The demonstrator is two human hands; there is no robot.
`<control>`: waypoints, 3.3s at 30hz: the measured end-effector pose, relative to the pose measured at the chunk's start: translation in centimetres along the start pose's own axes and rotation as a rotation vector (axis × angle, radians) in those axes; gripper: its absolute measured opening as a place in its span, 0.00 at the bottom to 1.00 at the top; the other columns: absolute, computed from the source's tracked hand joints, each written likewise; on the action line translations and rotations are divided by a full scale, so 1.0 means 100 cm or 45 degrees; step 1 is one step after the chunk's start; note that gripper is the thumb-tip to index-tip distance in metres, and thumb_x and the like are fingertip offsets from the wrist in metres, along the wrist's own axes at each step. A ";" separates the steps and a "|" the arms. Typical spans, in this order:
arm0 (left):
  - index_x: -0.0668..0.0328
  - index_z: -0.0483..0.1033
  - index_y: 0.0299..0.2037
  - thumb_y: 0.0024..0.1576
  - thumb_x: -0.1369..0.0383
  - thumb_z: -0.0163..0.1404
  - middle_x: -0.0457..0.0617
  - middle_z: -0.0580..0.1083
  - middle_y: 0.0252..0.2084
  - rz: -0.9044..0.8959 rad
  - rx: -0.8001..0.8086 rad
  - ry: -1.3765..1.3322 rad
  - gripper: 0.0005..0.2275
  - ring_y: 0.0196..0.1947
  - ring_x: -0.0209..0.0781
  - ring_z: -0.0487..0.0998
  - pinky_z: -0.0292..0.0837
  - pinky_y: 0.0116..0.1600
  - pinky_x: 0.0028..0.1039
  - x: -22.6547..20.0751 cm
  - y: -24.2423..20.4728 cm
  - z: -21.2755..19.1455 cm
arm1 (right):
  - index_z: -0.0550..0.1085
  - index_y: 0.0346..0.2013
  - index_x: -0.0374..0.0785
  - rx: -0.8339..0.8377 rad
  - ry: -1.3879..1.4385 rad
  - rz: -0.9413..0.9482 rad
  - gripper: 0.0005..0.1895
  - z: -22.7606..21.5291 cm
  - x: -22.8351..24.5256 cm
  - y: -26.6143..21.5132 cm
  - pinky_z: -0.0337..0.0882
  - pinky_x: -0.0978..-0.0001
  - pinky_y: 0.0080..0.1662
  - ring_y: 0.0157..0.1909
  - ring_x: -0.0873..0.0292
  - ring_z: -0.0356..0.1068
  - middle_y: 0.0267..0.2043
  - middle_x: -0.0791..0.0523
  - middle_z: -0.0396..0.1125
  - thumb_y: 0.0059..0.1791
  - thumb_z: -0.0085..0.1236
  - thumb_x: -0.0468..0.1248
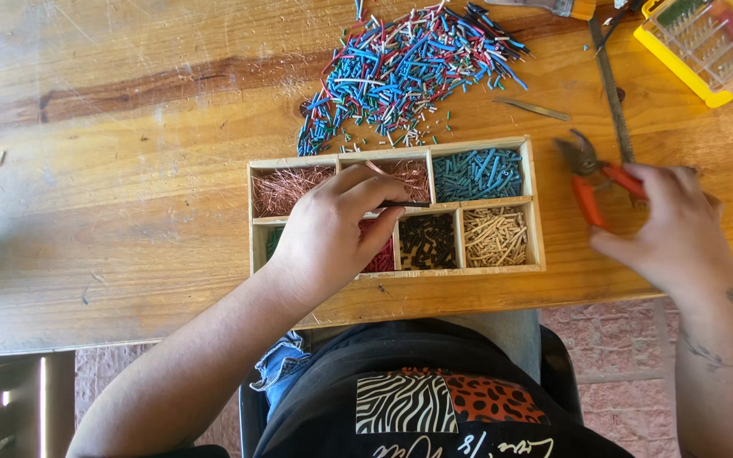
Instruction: The person uses wire cutters to strip the insulation from short pieces of colored wire. They then sort the stripped copper wire into a compartmentalized wooden box and place the plastic insulation pieces into a pile on the table.
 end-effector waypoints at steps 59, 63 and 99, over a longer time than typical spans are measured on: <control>0.50 0.78 0.44 0.65 0.66 0.54 0.43 0.74 0.39 0.363 0.015 0.502 0.02 0.32 0.45 0.73 0.63 0.38 0.34 0.003 -0.033 0.016 | 0.68 0.56 0.33 0.683 2.128 0.099 0.22 0.031 0.144 -0.110 0.68 0.66 0.19 0.21 0.53 0.71 0.37 0.44 0.71 0.55 0.45 0.47; 0.51 0.79 0.42 0.66 0.66 0.54 0.44 0.74 0.37 0.334 -0.025 0.473 0.03 0.32 0.45 0.74 0.64 0.38 0.35 0.000 -0.030 0.014 | 0.67 0.58 0.40 0.815 2.193 0.185 0.26 0.043 0.138 -0.110 0.79 0.56 0.30 0.32 0.41 0.81 0.43 0.42 0.74 0.51 0.49 0.52; 0.52 0.77 0.38 0.63 0.67 0.55 0.44 0.74 0.35 0.232 0.063 0.215 0.02 0.32 0.48 0.75 0.66 0.41 0.36 0.000 -0.026 0.026 | 0.65 0.52 0.34 0.722 1.995 0.070 0.20 0.029 0.142 -0.113 0.65 0.69 0.18 0.16 0.57 0.64 0.34 0.46 0.67 0.55 0.45 0.47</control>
Point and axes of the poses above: each hand's wrist, its own y-axis towards the middle knuckle, its own z-axis out of the palm, x = y × z, the point moved 2 cm from there along y, towards the middle knuckle
